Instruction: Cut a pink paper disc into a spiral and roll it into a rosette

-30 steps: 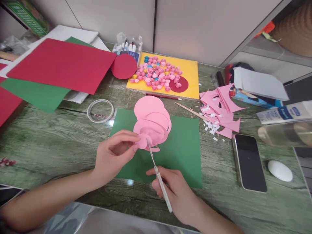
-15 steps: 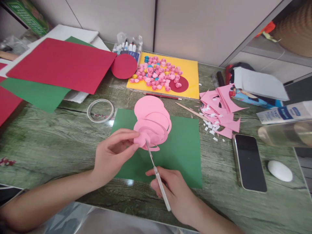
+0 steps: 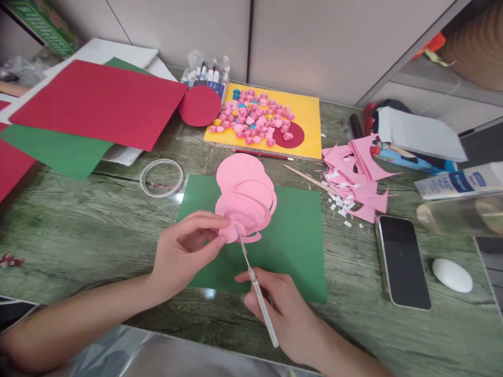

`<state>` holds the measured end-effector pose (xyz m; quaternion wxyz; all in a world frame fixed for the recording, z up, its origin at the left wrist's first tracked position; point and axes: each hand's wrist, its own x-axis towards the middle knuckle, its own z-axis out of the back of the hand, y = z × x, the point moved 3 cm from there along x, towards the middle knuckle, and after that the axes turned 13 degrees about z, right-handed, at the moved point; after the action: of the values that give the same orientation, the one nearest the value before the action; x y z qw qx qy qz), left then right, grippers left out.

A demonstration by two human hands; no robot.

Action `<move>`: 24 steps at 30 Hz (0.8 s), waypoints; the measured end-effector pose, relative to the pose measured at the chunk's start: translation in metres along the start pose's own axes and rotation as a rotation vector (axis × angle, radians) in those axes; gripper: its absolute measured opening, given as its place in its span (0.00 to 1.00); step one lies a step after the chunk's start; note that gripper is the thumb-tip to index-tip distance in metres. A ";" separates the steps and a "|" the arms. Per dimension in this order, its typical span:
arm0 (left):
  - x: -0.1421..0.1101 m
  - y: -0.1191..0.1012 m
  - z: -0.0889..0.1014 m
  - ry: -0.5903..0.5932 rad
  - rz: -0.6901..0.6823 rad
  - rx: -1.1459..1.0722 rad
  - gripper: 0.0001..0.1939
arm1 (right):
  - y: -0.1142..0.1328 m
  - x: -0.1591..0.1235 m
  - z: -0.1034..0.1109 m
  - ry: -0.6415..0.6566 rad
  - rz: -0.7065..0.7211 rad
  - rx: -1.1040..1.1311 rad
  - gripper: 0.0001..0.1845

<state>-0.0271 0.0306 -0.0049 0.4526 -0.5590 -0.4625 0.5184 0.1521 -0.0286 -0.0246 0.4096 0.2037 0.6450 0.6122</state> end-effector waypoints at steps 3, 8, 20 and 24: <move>0.001 -0.001 0.001 -0.015 0.002 -0.002 0.12 | 0.001 0.001 0.000 -0.002 -0.012 0.014 0.30; 0.003 -0.001 0.003 -0.016 0.003 -0.036 0.10 | 0.001 0.002 -0.001 -0.004 -0.023 0.014 0.32; 0.008 -0.007 0.010 -0.075 -0.024 -0.040 0.06 | 0.002 0.001 0.000 0.021 -0.084 -0.045 0.33; 0.008 -0.006 0.010 -0.056 -0.007 -0.052 0.06 | 0.002 0.002 0.000 0.013 -0.077 -0.042 0.34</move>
<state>-0.0367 0.0400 -0.0004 0.4266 -0.5543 -0.4902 0.5201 0.1502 -0.0263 -0.0231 0.4328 0.1663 0.6420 0.6106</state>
